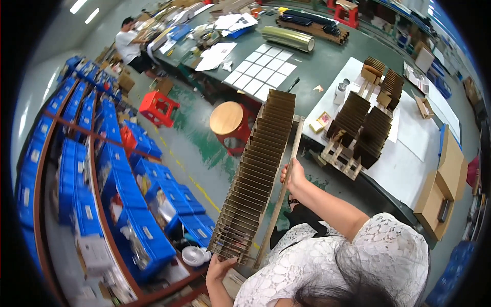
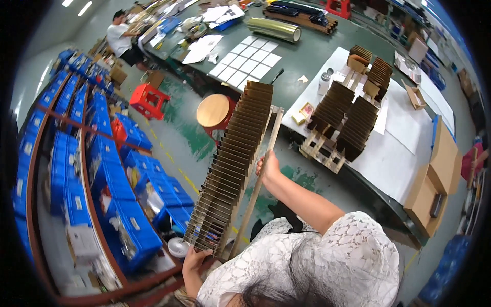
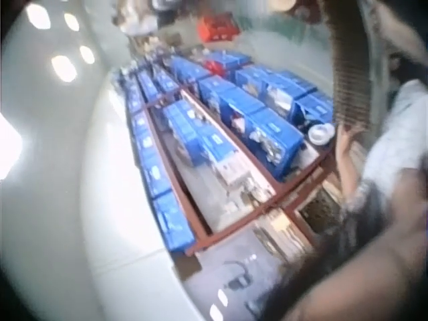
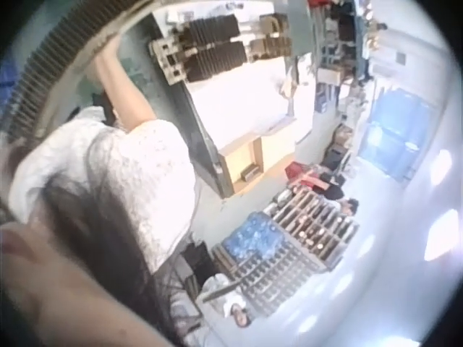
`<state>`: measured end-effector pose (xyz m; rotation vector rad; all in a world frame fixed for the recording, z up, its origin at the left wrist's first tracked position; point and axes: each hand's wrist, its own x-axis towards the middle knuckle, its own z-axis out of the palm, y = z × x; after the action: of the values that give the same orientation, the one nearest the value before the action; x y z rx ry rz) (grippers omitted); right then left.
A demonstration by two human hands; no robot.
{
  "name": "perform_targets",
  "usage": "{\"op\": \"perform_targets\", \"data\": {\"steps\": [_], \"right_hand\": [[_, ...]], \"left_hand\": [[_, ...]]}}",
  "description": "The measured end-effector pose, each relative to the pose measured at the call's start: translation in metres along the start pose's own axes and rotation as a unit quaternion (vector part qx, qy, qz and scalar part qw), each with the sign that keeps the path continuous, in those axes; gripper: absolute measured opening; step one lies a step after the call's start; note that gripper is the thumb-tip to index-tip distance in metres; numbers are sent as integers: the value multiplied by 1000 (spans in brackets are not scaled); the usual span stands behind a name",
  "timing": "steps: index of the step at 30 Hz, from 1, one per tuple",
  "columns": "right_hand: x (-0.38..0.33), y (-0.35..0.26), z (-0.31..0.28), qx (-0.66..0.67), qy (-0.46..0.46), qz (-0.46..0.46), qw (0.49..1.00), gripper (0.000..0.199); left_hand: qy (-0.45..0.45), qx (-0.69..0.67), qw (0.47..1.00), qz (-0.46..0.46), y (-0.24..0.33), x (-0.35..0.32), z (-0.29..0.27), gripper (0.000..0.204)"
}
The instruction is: The person cleans small gold-colored metal plates with a cloth.
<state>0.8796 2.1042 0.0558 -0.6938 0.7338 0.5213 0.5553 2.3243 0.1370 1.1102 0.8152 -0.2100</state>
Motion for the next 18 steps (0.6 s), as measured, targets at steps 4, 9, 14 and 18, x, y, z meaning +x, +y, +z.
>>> {"op": "perform_targets", "data": {"steps": [4,9,14,18], "right_hand": [[64,-44,39,44,39,10,998,40],[126,-94,75,82,79,-54,992,38],[190,-133,89,156,117,-82,977,40],[230,-173,82,177,153,-124,964,40]], "left_hand": [[-54,84,994,44,85,89,14,52],[-137,142,980,24,164,214,17,47],[-237,203,950,2,233,342,42,38],[-272,234,933,-23,258,411,72,37]]}}
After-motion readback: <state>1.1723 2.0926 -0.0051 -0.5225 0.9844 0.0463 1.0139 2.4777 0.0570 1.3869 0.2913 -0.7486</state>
